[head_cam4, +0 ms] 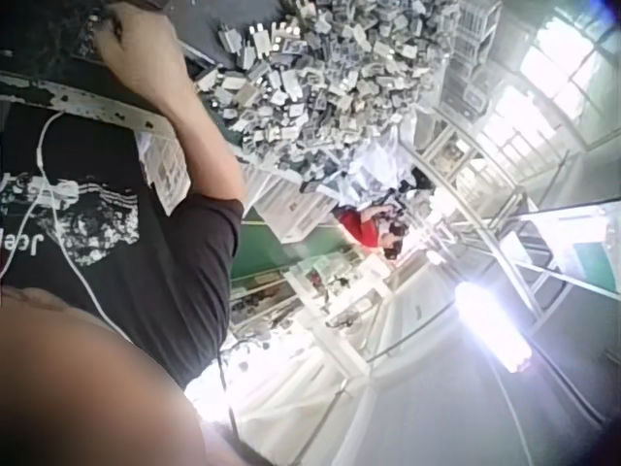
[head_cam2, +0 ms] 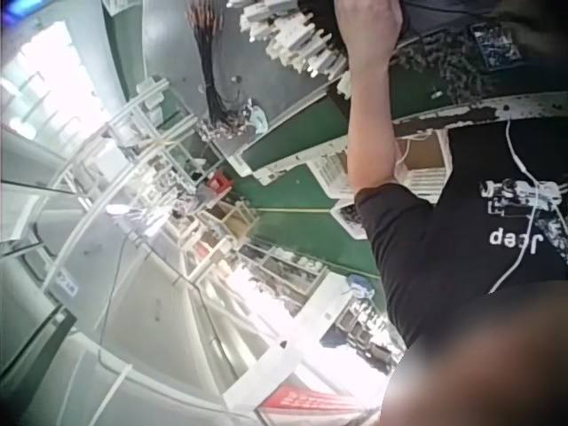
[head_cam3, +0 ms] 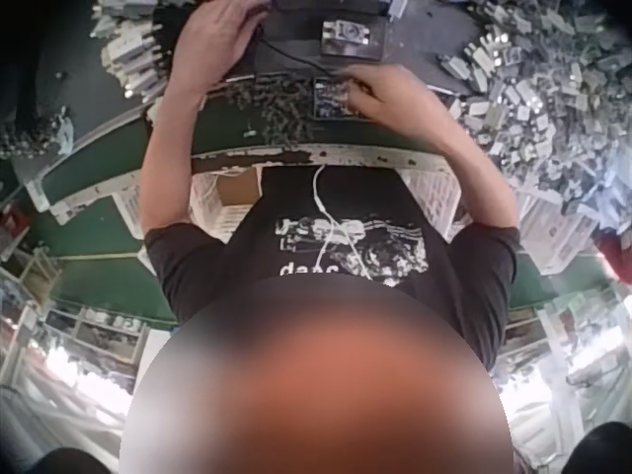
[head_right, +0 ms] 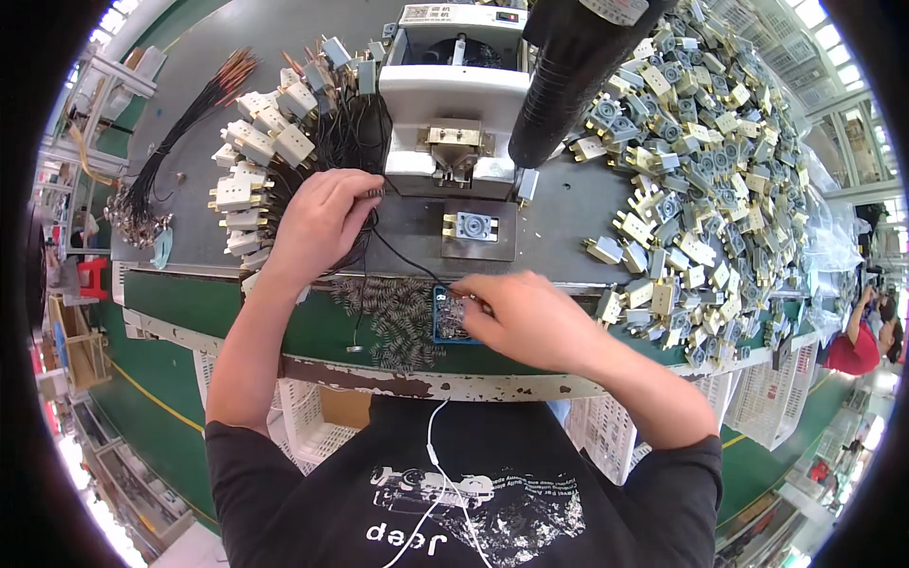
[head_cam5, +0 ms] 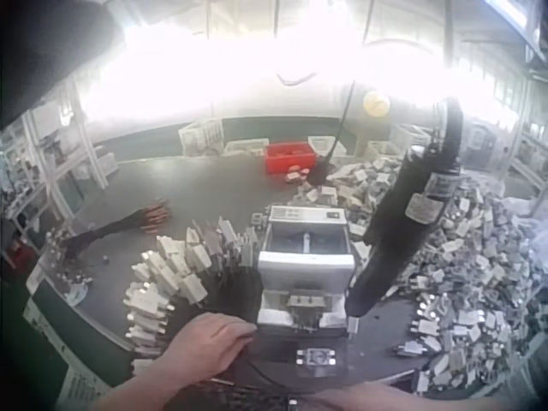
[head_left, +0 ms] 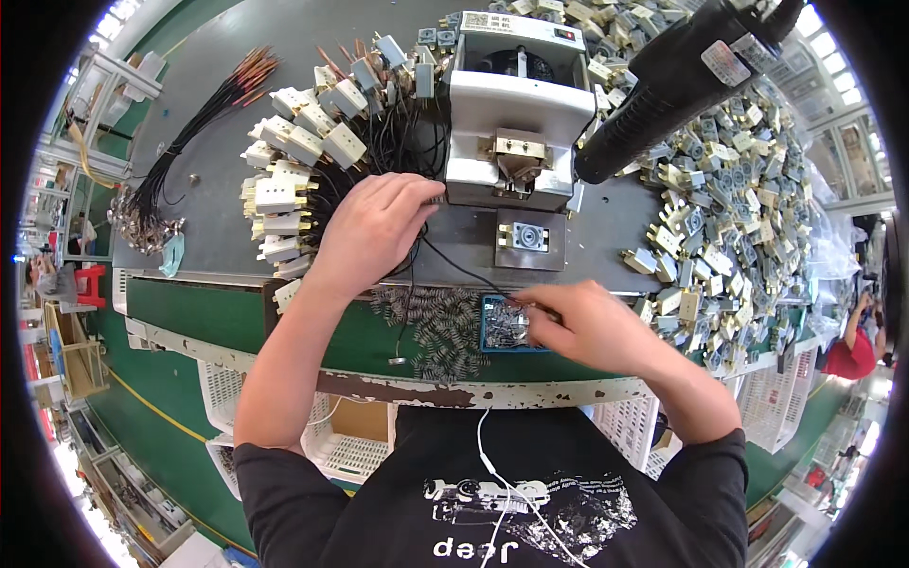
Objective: Assembling electrical cable bundles by inserting wires into connectors and using a handheld power tool.
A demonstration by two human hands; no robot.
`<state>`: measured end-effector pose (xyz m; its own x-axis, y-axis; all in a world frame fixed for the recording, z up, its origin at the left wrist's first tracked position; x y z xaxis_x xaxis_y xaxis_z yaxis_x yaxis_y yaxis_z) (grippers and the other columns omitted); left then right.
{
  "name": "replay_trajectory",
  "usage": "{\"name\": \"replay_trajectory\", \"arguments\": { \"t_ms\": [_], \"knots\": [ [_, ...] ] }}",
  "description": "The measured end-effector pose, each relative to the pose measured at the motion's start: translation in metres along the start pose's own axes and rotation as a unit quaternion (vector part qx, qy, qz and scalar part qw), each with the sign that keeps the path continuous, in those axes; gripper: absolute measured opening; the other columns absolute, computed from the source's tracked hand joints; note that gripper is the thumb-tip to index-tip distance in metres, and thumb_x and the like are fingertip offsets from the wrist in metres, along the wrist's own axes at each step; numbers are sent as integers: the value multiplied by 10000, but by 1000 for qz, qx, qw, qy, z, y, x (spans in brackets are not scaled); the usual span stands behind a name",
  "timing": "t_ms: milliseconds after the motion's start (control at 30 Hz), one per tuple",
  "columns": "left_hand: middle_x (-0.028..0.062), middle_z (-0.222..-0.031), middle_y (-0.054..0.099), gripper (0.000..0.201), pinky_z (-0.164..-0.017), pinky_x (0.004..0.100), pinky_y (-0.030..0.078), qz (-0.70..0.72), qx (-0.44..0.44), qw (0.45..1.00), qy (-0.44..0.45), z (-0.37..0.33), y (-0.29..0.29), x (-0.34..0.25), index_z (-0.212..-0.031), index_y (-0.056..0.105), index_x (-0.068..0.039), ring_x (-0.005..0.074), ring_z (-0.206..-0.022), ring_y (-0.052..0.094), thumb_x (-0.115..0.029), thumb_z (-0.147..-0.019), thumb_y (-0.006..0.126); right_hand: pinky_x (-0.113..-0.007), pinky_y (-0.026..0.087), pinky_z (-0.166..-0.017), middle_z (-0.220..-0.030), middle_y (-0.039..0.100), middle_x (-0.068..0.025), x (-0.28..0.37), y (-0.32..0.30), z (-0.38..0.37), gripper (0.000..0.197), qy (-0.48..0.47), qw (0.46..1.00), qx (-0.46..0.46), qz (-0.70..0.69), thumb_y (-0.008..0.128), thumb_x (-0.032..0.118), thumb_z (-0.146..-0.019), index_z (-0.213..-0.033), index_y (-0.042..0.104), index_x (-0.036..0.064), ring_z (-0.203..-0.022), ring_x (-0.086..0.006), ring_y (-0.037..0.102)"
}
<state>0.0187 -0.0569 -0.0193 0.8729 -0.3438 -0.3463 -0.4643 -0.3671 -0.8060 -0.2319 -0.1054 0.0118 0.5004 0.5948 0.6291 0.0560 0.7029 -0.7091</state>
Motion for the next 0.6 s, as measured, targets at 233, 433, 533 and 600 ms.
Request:
{"name": "replay_trajectory", "arguments": {
  "t_ms": [233,433,533,600],
  "knots": [
    [52,-987,679,220,-816,363,512,7,-8,1000,15,-6,2,-1,-986,632,-71,259,-914,647,-28,-796,735,-305,525,-639,-750,657,-70,-19,17,21,337,83,932,48,-348,517,156,-983,-1275,609,16,-649,-147,627],
    [60,-949,681,167,-790,371,514,70,14,997,2,-11,0,-33,-959,682,-64,267,-869,653,-48,-798,723,-346,534,-619,-852,699,-162,-27,11,9,246,-15,983,-176,-46,714,132,-867,-1092,698,34,-656,-271,663],
    [83,-921,681,146,-779,392,522,131,56,990,-13,-15,21,-53,-977,662,-61,292,-859,666,-64,-834,693,-347,531,-615,-849,696,-135,-41,17,6,252,-31,974,-221,-42,733,144,-857,-1090,702,53,-658,-269,656],
    [91,-919,688,134,-770,393,532,122,71,990,-13,-15,32,-54,-980,659,-54,297,-855,676,-70,-850,686,-350,531,-616,-877,692,-117,-44,15,6,275,-30,963,-264,35,740,129,-840,-1108,699,79,-662,-269,653]
  ]
}}
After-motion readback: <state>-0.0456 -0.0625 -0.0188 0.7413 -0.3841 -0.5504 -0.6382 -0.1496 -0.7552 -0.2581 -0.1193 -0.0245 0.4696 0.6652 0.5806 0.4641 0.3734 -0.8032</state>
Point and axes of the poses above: each hand's wrist, its own z-axis away from the middle knuckle, its own y-axis out of the palm, x = y × z, the point moved 2 cm from there along -z, towards the middle knuckle
